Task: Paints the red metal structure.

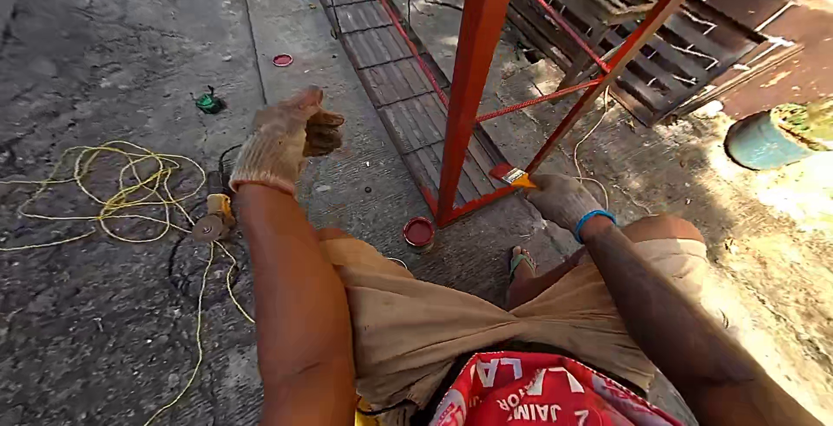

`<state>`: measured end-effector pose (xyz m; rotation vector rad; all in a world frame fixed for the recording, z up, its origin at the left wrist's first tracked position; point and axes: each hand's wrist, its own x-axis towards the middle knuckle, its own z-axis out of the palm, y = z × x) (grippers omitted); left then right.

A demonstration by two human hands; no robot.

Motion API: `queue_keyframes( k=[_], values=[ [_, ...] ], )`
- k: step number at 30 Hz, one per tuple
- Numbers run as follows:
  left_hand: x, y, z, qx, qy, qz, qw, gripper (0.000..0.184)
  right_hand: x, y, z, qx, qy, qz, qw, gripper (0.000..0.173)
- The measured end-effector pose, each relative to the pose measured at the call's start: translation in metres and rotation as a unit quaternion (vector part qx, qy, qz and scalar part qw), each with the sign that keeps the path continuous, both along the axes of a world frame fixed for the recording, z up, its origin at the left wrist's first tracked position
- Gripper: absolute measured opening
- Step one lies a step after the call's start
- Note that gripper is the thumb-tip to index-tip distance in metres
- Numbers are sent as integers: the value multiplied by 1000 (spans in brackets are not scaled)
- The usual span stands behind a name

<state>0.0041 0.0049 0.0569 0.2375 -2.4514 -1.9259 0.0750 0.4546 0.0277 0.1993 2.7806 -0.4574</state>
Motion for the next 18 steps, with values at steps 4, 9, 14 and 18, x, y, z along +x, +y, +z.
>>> queue_keyframes(
  k=[4,9,14,18],
  values=[
    [51,53,22,122,123,-200,964,15,-16,65,60,-139,5,-92,986,29],
    [80,219,1,-1,-145,-496,856,19,3,70,64,-166,4,-170,971,37],
    [60,274,-92,-179,-306,-476,805,31,-38,108,8,-29,-31,-89,995,30],
    [31,300,-119,-311,-366,-589,650,41,-62,141,-3,-134,-191,-79,969,33]
  ],
)
